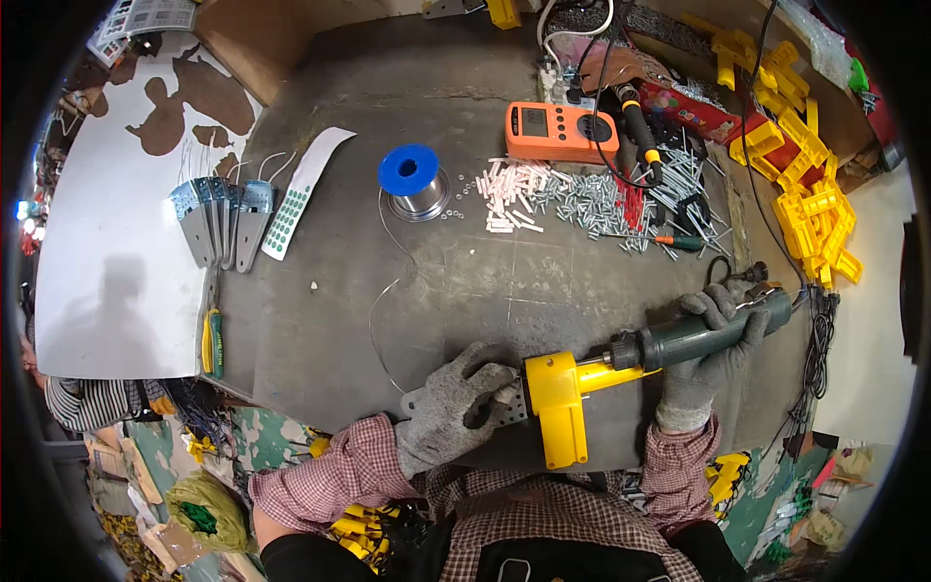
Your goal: The person assembles electronic components onto a yellow housing by attaching a metal plate with screws using a screwdriver, then soldering the electronic components with solder wire using a soldering iron.
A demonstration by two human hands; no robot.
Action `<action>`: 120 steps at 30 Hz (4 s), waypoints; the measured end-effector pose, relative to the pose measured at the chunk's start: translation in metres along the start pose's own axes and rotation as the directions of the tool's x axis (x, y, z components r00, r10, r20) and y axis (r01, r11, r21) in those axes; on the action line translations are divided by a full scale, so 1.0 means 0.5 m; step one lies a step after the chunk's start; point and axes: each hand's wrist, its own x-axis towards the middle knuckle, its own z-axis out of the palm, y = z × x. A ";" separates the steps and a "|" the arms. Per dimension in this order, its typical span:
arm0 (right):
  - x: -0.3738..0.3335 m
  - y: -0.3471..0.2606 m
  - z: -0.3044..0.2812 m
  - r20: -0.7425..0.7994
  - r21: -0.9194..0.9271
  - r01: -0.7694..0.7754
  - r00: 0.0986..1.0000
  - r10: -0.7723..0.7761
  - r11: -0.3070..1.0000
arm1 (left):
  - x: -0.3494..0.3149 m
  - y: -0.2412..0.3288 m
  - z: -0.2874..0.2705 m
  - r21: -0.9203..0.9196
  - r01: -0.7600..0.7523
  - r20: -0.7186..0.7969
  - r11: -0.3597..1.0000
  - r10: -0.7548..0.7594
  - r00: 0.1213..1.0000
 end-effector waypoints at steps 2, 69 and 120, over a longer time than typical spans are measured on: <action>0.000 -0.001 -0.001 -0.007 0.030 -0.008 1.000 0.009 1.000 | 0.004 0.000 -0.005 -0.028 0.001 0.010 1.000 0.000 1.000; -0.097 -0.012 -0.017 -0.026 0.079 0.165 0.986 -0.163 0.983 | -0.040 0.017 0.033 0.096 -0.075 -0.222 0.993 0.095 0.970; -0.117 -0.028 -0.036 -0.090 -0.139 0.036 0.995 -0.049 0.990 | -0.040 0.051 0.003 -0.042 -0.008 -0.086 0.999 0.004 0.996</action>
